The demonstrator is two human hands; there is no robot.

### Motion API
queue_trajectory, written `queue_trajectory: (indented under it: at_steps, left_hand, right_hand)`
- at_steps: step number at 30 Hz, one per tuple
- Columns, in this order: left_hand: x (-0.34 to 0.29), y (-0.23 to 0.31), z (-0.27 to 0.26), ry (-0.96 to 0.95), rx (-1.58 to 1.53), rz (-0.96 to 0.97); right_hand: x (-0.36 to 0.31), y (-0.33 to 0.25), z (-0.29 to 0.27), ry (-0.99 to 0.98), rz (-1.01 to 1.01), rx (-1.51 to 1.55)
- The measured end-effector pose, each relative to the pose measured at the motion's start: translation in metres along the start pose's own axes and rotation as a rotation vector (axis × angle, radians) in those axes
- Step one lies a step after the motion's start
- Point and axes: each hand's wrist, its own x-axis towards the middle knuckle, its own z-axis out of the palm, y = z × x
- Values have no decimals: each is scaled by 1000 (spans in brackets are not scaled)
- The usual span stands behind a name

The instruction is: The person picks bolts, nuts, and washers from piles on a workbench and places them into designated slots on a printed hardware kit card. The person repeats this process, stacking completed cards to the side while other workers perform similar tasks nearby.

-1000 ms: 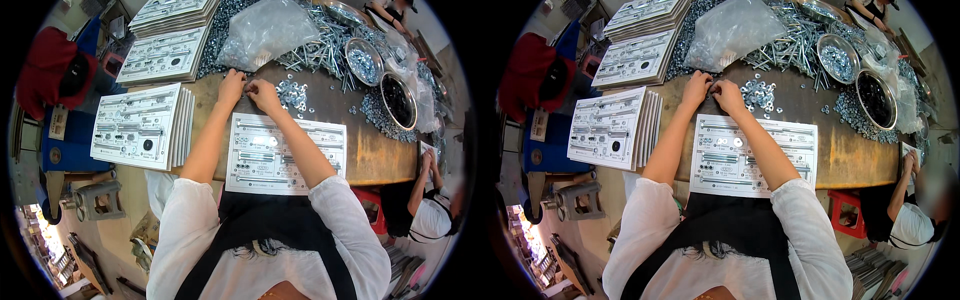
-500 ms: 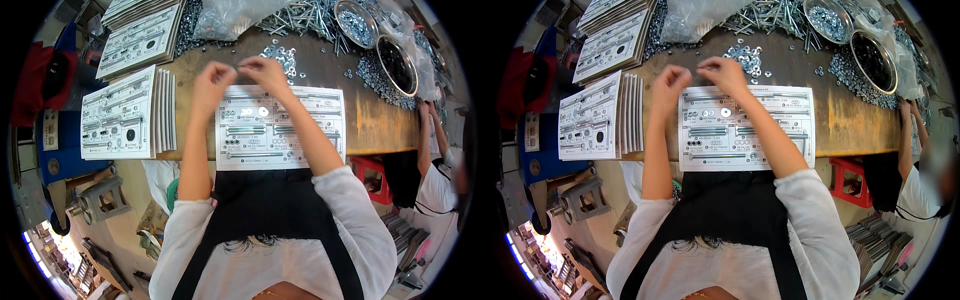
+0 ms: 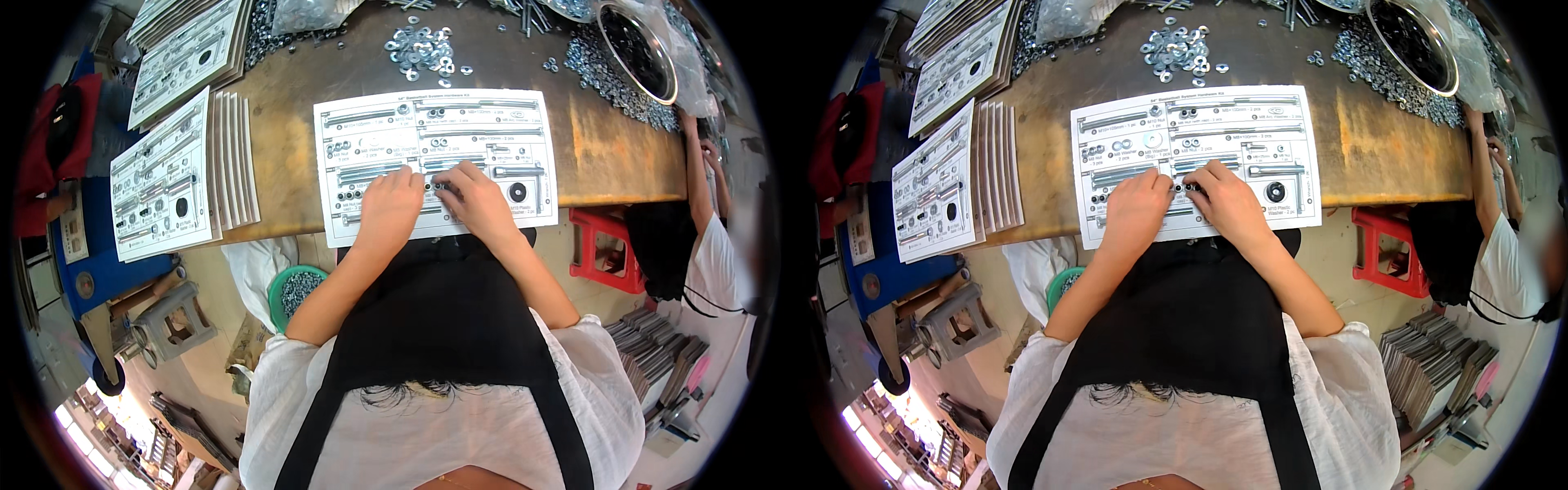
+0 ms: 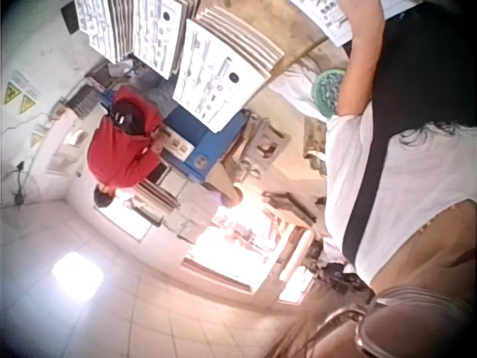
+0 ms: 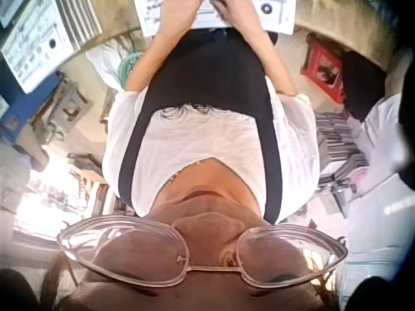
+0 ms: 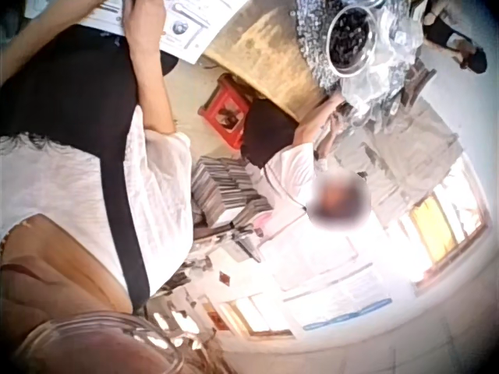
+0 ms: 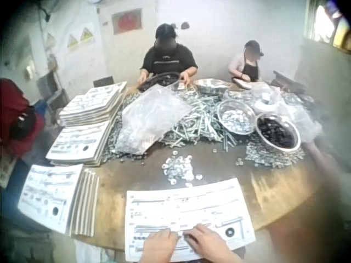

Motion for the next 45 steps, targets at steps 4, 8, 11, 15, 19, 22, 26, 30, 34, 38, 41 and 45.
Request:
queue_trajectory:
  at_steps: [4,8,11,15,19,22,26,30,34,38,41,45]
  left_hand:
    - [1,6,-7,43,-118,-56]
    - [-2,4,0,61,-113,-51]
    - [-3,4,1,31,-124,-79]
    - [9,1,-15,18,-347,-157]
    - [72,-19,-29,87,-328,-195]
    - [132,-58,1,212,-329,-230]
    - [185,-69,35,202,-230,-224]
    - [173,-73,31,194,-240,-176]
    - [164,-68,24,116,-238,-163]
    - [162,-61,17,128,-336,-227]
    - [168,-73,19,160,-370,-318]
    - [164,-83,25,103,-318,-340]
  right_hand:
    - [3,2,0,-2,-2,11]
    - [4,3,2,-12,-3,41]
    - [4,-1,2,-12,-6,54]
    - [16,-4,-20,42,46,238]
    - [84,21,-51,266,35,62]
    - [162,66,-41,320,-15,21]
    - [185,96,-44,263,99,-135]
    - [172,84,-48,232,167,-100]
    - [168,75,-54,230,229,-142]
    - [169,80,-53,191,222,-56]
    - [169,74,-55,61,230,39]
    - [169,60,-46,14,254,-101]
